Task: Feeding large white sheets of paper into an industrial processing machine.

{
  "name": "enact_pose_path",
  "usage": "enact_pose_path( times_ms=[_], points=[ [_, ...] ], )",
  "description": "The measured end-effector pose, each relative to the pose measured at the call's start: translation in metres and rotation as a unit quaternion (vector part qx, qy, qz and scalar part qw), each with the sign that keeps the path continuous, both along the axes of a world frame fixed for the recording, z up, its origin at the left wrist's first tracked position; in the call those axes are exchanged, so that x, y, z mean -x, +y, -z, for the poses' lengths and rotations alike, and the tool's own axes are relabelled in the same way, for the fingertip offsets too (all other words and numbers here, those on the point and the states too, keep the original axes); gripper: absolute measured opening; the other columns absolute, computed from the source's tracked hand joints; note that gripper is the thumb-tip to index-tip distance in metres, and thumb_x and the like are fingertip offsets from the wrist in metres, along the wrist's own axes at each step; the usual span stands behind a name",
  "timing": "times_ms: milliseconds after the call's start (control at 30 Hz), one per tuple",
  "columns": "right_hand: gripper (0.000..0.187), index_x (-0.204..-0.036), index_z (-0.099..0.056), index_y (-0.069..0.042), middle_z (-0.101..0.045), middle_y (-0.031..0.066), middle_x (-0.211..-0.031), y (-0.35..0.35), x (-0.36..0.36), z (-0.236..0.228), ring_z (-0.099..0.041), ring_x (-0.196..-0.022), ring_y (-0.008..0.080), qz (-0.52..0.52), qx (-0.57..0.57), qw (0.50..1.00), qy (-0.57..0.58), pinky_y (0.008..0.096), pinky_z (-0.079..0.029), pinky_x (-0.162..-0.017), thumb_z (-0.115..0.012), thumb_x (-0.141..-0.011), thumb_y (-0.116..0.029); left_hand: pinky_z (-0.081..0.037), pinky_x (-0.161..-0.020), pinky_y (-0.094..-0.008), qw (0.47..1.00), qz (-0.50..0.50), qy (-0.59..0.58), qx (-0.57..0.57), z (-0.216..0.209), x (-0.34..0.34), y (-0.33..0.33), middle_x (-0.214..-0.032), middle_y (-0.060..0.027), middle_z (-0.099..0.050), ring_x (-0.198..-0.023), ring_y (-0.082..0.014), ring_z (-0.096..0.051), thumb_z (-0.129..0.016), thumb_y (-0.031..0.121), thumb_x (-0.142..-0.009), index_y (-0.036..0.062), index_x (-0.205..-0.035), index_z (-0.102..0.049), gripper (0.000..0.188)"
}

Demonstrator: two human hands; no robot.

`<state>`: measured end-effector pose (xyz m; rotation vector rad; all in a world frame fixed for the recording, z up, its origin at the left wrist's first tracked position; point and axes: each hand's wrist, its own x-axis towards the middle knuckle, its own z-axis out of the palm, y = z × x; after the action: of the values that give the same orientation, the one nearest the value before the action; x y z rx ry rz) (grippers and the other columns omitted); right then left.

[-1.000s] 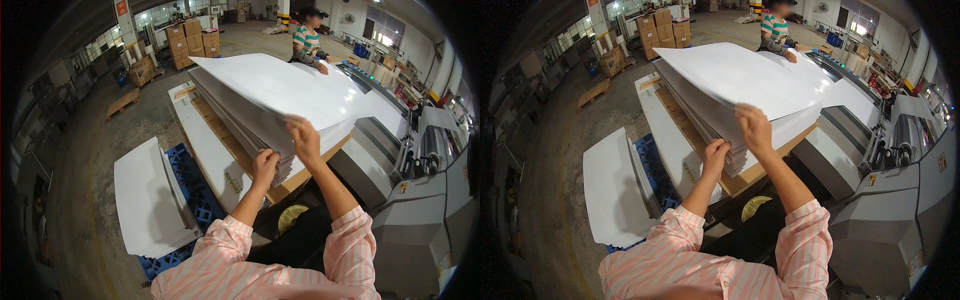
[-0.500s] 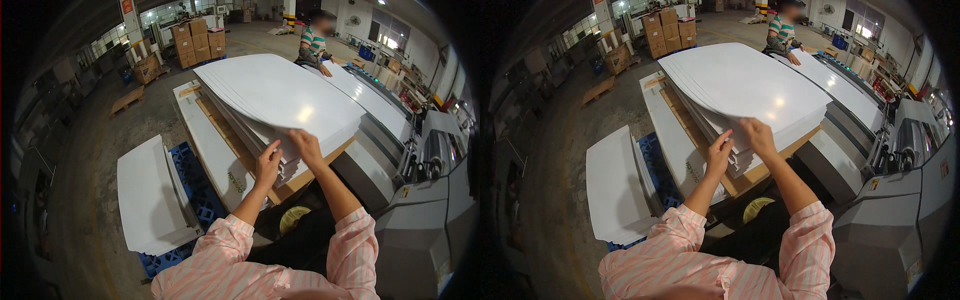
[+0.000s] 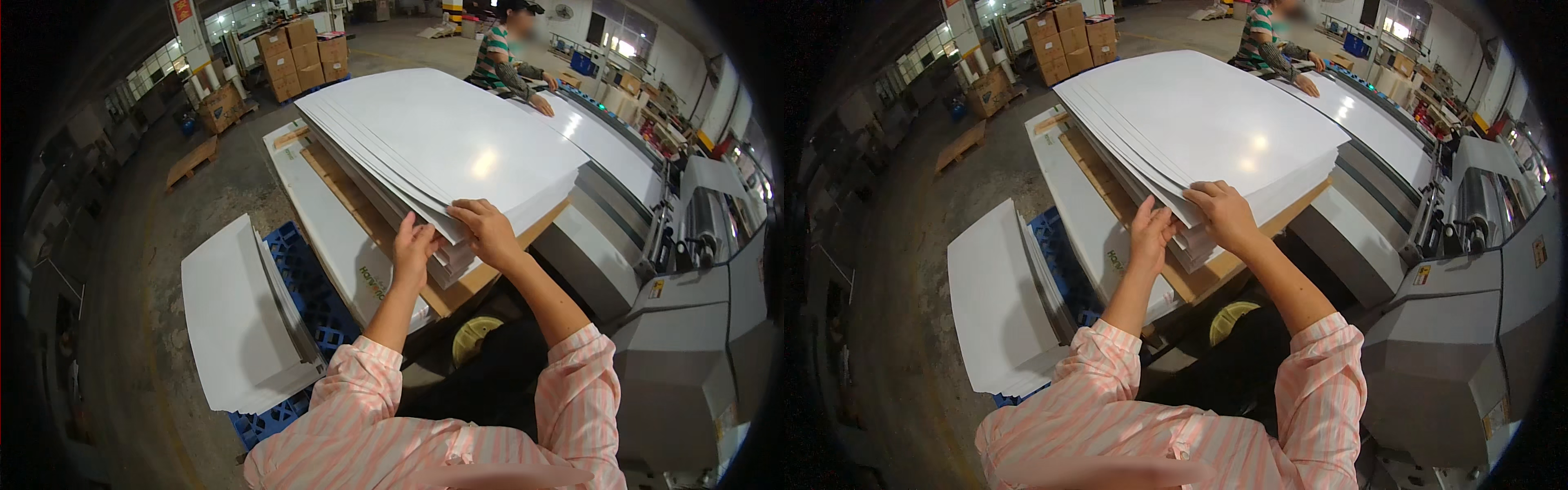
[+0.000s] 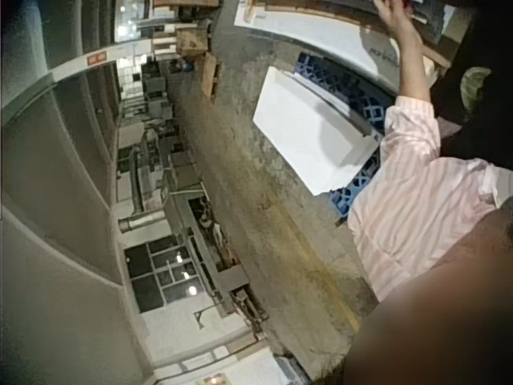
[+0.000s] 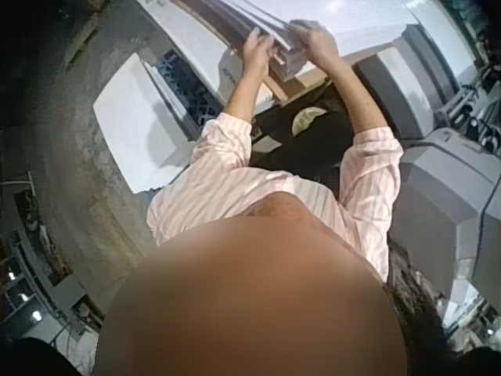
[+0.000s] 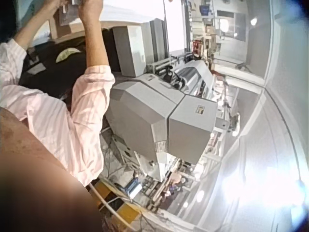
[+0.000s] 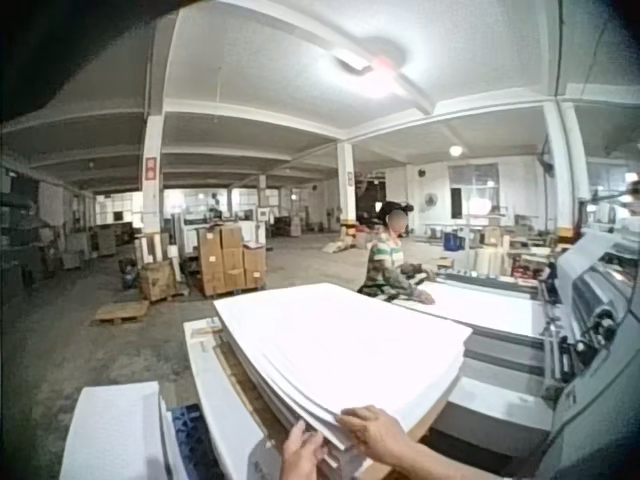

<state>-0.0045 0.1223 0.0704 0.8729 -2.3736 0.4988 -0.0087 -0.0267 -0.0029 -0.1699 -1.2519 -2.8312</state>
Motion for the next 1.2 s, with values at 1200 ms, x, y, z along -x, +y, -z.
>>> enact_pose_path(
  times_ms=[1200],
  points=[
    [0.038, -0.101, -0.06, -0.01, -0.055, 0.0058, -0.107, -0.006, -0.013, -0.016, -0.055, -0.087, 0.0231, -0.014, 0.001, 1.0, 0.016, 0.0316, -0.048, -0.07, -0.053, -0.066, 0.004, -0.05, -0.07, -0.0299, 1.0, 0.017, -0.01, 0.006, -0.002, 0.002, -0.003, -0.097, -0.0117, -0.052, -0.084, -0.0171, -0.056, -0.05, 0.008, -0.084, -0.0057, -0.124, -0.028, 0.048]
  ],
)
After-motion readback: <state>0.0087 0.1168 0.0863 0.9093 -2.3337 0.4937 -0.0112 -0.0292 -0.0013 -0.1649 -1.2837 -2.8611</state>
